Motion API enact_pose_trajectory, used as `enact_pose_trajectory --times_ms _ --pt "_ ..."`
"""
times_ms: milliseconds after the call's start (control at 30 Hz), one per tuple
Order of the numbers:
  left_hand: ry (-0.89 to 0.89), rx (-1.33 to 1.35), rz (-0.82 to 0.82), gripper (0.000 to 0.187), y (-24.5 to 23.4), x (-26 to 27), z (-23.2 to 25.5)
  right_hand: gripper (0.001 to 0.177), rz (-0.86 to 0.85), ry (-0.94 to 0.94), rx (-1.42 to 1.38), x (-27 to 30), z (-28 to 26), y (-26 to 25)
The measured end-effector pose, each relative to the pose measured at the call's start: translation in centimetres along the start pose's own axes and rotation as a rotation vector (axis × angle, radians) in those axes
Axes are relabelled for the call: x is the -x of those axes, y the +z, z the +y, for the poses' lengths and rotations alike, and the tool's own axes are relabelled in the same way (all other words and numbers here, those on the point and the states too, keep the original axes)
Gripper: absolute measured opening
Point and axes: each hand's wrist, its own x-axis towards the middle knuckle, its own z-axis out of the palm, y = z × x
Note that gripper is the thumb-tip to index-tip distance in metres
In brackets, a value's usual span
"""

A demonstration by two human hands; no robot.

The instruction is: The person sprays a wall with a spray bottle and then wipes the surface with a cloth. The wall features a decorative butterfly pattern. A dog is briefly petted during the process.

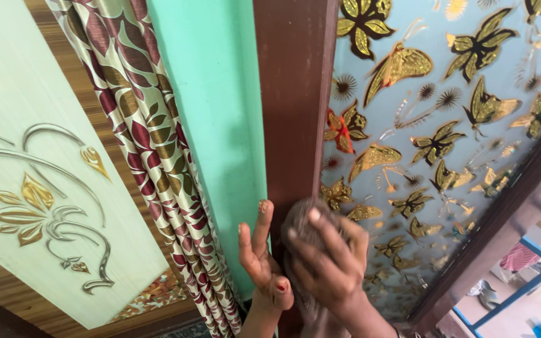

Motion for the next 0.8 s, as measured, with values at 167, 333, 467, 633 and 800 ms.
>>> enact_pose_trajectory --times_ms 167,333,467,633,800 --pt "-0.030 0.017 0.007 0.087 0.0 0.1 0.0 0.034 -0.002 -0.146 -0.061 4.3 1.1 0.0" --pt "0.012 -0.015 -0.003 0.086 0.1 -0.5 0.3 0.034 -0.026 -0.190 0.007 1.4 1.6 -0.4" --pt "0.067 -0.071 -0.006 0.082 0.5 -1.1 0.5 0.038 0.010 -0.174 0.021 -3.6 1.7 -0.8" --pt "0.183 -0.236 -0.045 0.077 0.8 -2.2 1.0 0.047 0.098 -0.065 -0.005 -6.5 1.8 -0.5" --pt "0.206 -0.351 -0.111 0.076 1.4 -3.5 2.7 0.046 0.112 0.032 -0.003 -2.0 1.5 -0.3"
